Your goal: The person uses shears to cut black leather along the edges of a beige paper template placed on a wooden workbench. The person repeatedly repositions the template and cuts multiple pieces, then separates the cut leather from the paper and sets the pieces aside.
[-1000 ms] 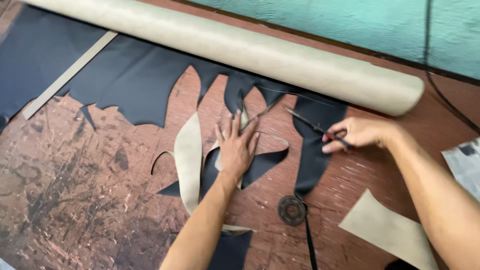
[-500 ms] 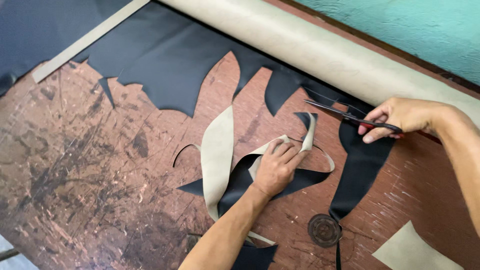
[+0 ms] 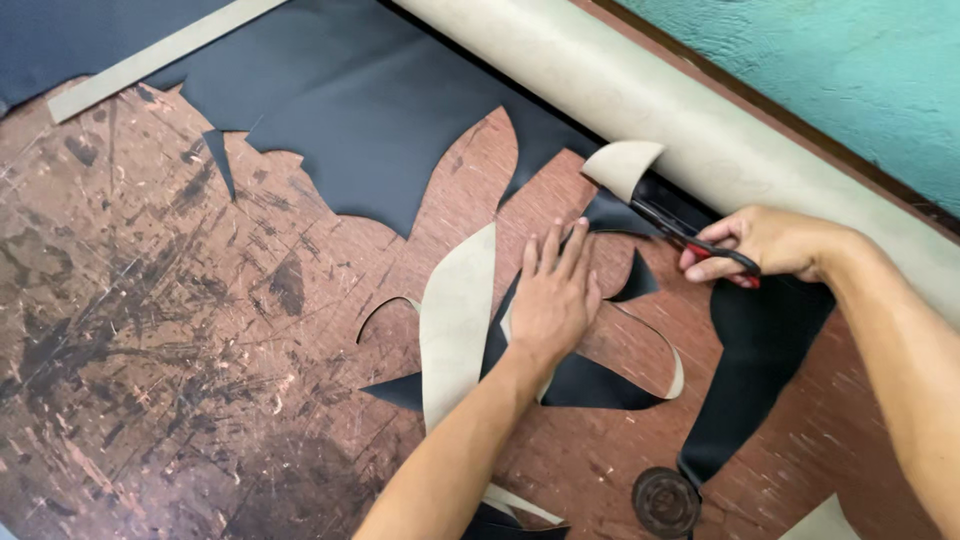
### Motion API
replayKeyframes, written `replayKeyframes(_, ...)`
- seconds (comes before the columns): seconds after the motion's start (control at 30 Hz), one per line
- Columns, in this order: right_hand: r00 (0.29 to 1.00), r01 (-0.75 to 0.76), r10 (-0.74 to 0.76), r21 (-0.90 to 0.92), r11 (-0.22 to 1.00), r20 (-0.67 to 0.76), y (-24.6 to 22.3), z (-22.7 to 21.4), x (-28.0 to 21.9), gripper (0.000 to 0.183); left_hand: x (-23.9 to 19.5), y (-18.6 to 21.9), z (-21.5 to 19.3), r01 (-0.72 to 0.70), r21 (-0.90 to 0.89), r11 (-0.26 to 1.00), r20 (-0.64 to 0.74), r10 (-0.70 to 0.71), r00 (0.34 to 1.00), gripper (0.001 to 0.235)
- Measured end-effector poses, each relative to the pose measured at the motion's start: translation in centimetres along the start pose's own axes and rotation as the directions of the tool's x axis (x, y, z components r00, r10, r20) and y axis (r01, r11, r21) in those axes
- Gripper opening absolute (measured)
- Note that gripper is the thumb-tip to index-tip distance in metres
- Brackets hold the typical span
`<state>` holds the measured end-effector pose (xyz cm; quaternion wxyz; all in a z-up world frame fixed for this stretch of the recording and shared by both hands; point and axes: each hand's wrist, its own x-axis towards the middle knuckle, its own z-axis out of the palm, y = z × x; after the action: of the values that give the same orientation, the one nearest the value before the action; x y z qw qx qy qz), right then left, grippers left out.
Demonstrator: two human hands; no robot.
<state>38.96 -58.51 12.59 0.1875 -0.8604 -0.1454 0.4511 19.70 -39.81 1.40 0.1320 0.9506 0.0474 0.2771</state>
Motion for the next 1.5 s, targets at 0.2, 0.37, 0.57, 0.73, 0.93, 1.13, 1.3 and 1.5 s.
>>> replayKeyframes(0.2,0.999,0.009,-0.008,0.023,1.0,-0.047,-1.9,0.2,2.0,0.033,-1.5,-0.3,1.2,0.005,-0.02,1.0,0.06,-0.004,0.998,0.059)
replayKeyframes(0.37,0.996,-0.043,0.037,-0.077,0.996,-0.079,-4.4,0.9,1.6,0.042,-0.3,-1.1,-1.6,0.112,-0.138,0.984,0.016,-0.111,0.994,0.061)
replayKeyframes(0.57,0.986,-0.141,0.12,-0.204,0.969,-0.113,-7.5,1.7,2.3,0.045,0.7,-5.2,-2.9,0.158,-0.081,0.984,-0.039,-0.161,0.986,0.065)
replayKeyframes(0.73,0.99,0.028,-0.059,-0.238,0.971,-0.126,-11.3,1.6,5.6,0.049,0.0,-6.5,-2.5,0.177,-0.058,0.983,0.049,-0.174,0.984,0.062)
replayKeyframes(0.93,0.919,0.024,-0.216,-0.502,0.865,-0.329,-11.5,3.9,4.4,0.056,-0.7,-7.5,-1.6,0.084,-0.12,0.989,0.045,-0.079,0.996,0.061)
replayKeyframes(1.13,0.855,0.154,-0.33,-0.411,0.898,-0.4,-9.1,10.4,-3.4,0.058,-7.9,-12.6,-5.1,-0.079,-0.246,0.966,0.005,0.083,0.997,0.055)
replayKeyframes(1.3,0.812,0.191,-0.302,-0.261,0.946,-0.5,-8.5,15.2,-10.5,0.054,-13.3,-14.0,-8.5,-0.061,-0.181,0.982,-0.118,0.04,0.992,0.045)
replayKeyframes(1.5,0.814,0.223,-0.249,-0.114,0.968,-0.526,-0.9,22.0,-19.9,0.048,-18.4,-23.4,-15.7,0.322,-0.009,0.947,-0.291,-0.311,0.905,0.014)
